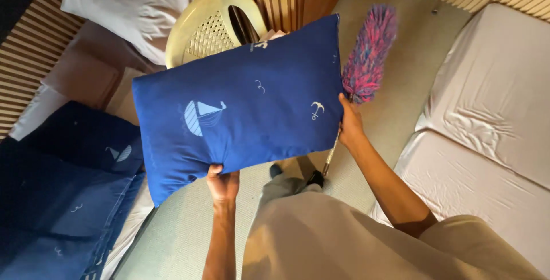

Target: The person moves several blue pillows from a mattress to a bunk bed. They then retrieve a duster and use it to wipe the pillows on the bunk bed.

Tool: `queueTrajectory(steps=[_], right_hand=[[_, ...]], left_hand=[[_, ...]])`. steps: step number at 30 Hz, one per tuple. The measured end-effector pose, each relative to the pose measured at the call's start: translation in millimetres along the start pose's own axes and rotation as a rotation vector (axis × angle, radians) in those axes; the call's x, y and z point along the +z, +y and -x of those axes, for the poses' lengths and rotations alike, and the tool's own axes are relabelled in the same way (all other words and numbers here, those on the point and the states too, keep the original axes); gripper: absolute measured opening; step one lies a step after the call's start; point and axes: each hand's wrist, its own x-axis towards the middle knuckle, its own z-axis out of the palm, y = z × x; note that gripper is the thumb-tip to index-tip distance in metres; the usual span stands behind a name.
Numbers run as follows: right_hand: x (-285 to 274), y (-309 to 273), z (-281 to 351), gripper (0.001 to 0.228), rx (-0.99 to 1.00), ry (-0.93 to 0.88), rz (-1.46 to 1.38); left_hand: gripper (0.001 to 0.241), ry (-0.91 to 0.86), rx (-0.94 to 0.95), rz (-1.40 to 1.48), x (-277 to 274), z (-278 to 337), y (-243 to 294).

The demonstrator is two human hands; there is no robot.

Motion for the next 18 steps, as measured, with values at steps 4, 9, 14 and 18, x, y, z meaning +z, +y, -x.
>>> queueTrajectory(steps=[4, 9, 14, 18], right_hand=[[1.9, 16.2, -23.2, 0.035, -0.030, 0.016, 0.004], [55.9, -47.1, -17.3, 0.029, -0.109, 0.011, -0.030], [116.1, -119.2, -39.0, 0.015, -0.489, -0.026, 0.118], [130.6, -111.0, -136.5, 0.020, -0.897, 0.116, 0.335]], left_hand=[[0.070, 0.032, -0.004, -0.012, 64.5, 16.5, 8.1], [0.064, -0.093, 0.079, 0.020, 65.8, -35.1, 4.6], [0.060, -0.114, 0.098, 0.083, 39.9, -74.8, -39.3], [0.042, 0.140, 0.177, -0.084, 89.3, -69.8, -85.7]])
